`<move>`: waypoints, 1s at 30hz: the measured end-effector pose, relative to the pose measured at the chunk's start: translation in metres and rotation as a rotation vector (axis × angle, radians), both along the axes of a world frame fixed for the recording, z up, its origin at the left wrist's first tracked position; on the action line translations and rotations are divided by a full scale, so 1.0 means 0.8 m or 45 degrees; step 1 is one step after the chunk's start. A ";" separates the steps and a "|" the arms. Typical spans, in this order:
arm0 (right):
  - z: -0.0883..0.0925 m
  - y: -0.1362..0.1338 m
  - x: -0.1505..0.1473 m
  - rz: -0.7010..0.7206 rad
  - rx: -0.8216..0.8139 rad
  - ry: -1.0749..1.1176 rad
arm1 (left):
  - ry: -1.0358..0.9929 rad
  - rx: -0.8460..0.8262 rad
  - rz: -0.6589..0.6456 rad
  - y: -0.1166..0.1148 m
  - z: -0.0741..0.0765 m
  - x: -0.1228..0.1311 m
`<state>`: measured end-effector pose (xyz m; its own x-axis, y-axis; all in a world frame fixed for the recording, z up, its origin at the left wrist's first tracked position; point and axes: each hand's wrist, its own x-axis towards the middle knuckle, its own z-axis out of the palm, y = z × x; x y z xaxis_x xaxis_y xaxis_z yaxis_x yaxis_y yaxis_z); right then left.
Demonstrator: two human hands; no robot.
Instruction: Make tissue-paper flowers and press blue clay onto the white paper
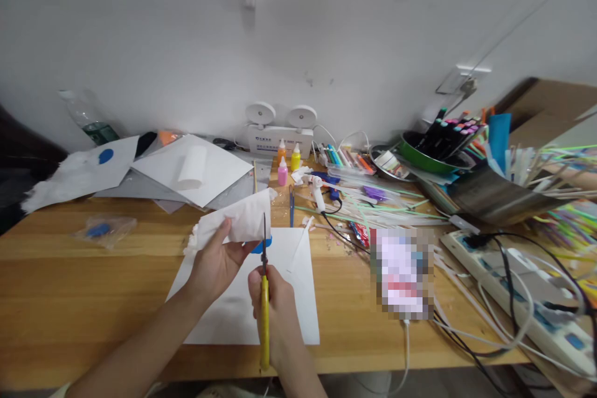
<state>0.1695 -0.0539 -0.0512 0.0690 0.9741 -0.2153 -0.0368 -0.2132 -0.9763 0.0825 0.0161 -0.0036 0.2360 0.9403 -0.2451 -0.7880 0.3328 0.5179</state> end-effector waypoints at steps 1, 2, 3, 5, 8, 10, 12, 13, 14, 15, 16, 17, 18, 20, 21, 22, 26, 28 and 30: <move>0.000 0.000 0.000 -0.006 0.007 -0.004 | -0.011 -0.010 -0.018 0.000 0.000 0.000; 0.000 0.001 0.000 -0.014 0.011 -0.012 | -0.020 -0.019 -0.035 -0.001 0.001 0.001; -0.001 0.001 0.000 -0.017 0.009 -0.021 | -0.026 -0.027 -0.047 -0.001 0.001 0.001; -0.002 0.001 0.000 -0.021 -0.002 -0.038 | -0.024 -0.026 -0.054 -0.001 0.001 0.001; -0.002 0.001 0.001 -0.027 -0.012 -0.062 | -0.001 0.002 -0.085 0.000 0.000 0.001; -0.001 0.001 0.003 -0.038 -0.012 -0.081 | 0.007 0.040 -0.109 0.000 -0.001 0.000; 0.000 0.001 0.005 -0.033 -0.017 -0.093 | 0.006 0.078 -0.112 0.001 -0.002 0.000; 0.000 0.001 0.006 -0.028 -0.021 -0.096 | 0.009 0.088 -0.108 0.001 -0.002 0.000; 0.001 0.001 0.006 -0.021 -0.026 -0.100 | 0.013 0.088 -0.107 0.001 -0.001 0.000; 0.002 0.001 0.007 -0.011 -0.033 -0.105 | 0.018 0.079 -0.110 0.001 -0.001 0.000; 0.003 0.001 0.007 -0.005 -0.039 -0.111 | 0.022 0.064 -0.115 0.001 0.000 0.000; 0.004 0.001 0.007 -0.003 -0.043 -0.115 | 0.024 0.052 -0.114 0.001 0.001 0.001; 0.005 0.002 0.007 -0.004 -0.045 -0.116 | 0.023 0.044 -0.109 0.001 0.002 0.001; 0.004 0.001 0.006 0.005 -0.047 -0.110 | 0.026 0.030 -0.107 0.000 0.002 0.001; 0.004 0.001 0.006 0.004 -0.045 -0.107 | 0.031 0.025 -0.110 0.000 0.002 0.001; 0.003 0.001 0.006 -0.003 -0.040 -0.101 | 0.036 0.022 -0.117 0.000 0.002 0.001; -0.001 -0.001 0.005 -0.024 -0.030 -0.102 | 0.030 0.040 -0.146 0.000 0.000 0.000; -0.002 -0.002 0.006 -0.019 -0.037 -0.123 | 0.024 0.043 -0.161 0.000 -0.001 0.000; -0.002 -0.002 0.007 -0.009 -0.035 -0.154 | 0.014 0.038 -0.157 0.001 0.000 0.000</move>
